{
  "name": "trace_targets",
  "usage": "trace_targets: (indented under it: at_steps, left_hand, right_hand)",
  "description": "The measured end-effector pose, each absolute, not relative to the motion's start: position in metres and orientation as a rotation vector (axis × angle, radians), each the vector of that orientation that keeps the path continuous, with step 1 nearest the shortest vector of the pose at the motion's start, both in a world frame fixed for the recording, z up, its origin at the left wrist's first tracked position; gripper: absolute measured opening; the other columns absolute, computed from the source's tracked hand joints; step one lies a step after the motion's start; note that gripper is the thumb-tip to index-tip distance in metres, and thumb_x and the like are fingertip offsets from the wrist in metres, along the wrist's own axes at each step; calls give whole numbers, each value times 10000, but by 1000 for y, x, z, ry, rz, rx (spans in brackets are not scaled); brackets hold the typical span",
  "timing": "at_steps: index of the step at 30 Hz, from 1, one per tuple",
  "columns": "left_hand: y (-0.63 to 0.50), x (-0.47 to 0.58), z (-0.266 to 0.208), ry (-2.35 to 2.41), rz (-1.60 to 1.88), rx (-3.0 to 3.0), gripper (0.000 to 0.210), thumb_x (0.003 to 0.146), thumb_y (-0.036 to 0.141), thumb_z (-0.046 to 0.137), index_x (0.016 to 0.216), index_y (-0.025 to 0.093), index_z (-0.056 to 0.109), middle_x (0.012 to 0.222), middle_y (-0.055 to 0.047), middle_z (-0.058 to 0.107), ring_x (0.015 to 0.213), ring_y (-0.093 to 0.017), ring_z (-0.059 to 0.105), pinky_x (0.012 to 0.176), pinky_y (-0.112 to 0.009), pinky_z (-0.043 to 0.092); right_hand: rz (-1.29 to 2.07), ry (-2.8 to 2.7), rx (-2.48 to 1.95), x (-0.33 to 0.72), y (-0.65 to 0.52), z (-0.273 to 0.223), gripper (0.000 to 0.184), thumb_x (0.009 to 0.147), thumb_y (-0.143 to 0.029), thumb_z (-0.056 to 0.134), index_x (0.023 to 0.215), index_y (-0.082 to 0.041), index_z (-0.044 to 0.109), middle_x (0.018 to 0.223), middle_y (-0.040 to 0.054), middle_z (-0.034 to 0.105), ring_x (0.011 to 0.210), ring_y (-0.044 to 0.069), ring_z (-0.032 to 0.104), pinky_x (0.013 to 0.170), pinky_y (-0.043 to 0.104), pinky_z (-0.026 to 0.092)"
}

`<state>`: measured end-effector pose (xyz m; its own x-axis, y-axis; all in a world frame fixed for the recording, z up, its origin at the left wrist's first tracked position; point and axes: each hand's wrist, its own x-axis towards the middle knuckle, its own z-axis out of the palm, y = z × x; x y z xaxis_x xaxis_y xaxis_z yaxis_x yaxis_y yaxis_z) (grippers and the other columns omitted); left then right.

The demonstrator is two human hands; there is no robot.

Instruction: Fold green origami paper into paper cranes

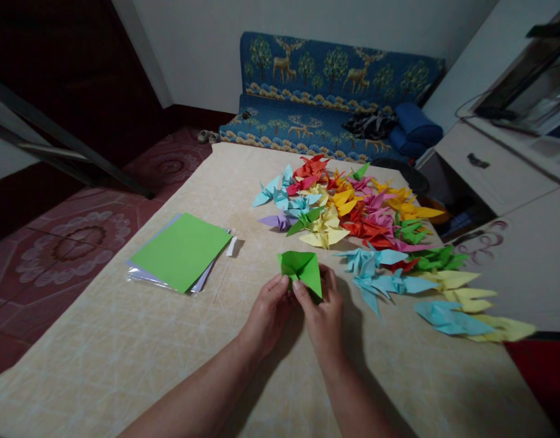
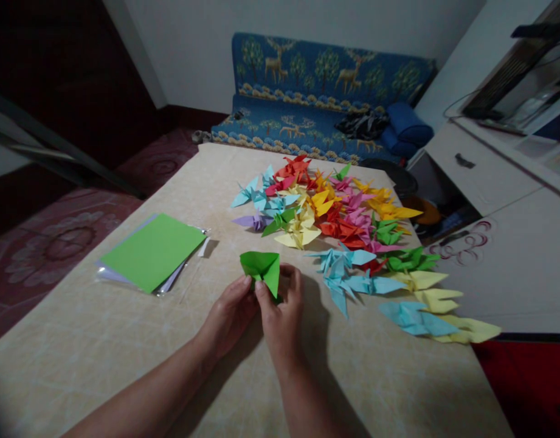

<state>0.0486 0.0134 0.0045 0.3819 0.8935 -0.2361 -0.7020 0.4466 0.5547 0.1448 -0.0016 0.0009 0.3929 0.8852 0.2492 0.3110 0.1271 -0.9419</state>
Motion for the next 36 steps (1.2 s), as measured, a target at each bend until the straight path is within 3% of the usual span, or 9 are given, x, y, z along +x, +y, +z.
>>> trace_targets:
  at_steps: [4,9,16,24,28,32,36]
  left_hand:
    - [13,49,8,534,1038,402,224,860,290,625,980,120,708,956,-97,711,906,-198,642,924,-314,457]
    - [10,50,6,567,1017,443,254,793,221,714,1037,150,718,921,-66,729,829,-151,654,844,-250,475]
    - [11,50,3,644,1037,371,407,756,238,754,1152,169,694,1040,-91,740,889,-176,682,880,-267,480]
    - [13,50,4,716,1103,347,350,750,211,757,1089,131,713,990,-98,754,879,-173,694,879,-257,493]
    - [18,46,5,789,1107,401,290,755,277,757,985,101,742,870,-103,758,783,-176,696,776,-255,524]
    - [23,40,5,826,1119,448,270,743,301,763,925,101,760,868,-109,758,802,-185,695,771,-255,524]
    - [23,38,3,955,1129,608,212,711,295,783,818,113,774,741,-66,742,616,-132,626,606,-217,478]
  right_hand:
    - [493,-1201,-1523,147,-2,-1,212,810,-305,613,1004,-222,598,1042,74,618,1020,245,575,873,378,487]
    - [338,-1401,-1504,151,-2,-7,312,794,-168,601,1095,-250,599,1186,95,597,1142,274,507,992,466,411]
    - [268,-1541,-1484,147,-2,-7,428,768,-96,599,1171,-240,587,1289,121,549,1207,298,475,1016,500,417]
    - [292,-1598,-1508,140,-3,-9,431,754,-82,567,1152,-229,640,1346,131,527,1276,311,448,1073,541,362]
    - [542,-1523,-1404,140,-7,-3,359,723,-95,573,1030,-226,704,1395,99,505,1293,301,455,1075,486,383]
    - [746,-1217,-1265,150,-7,7,182,762,-129,511,765,-189,683,1207,101,612,1136,260,583,930,390,496]
    - [758,-1111,-1309,156,-6,11,159,812,-286,604,941,-198,631,935,63,655,862,202,643,731,303,537]
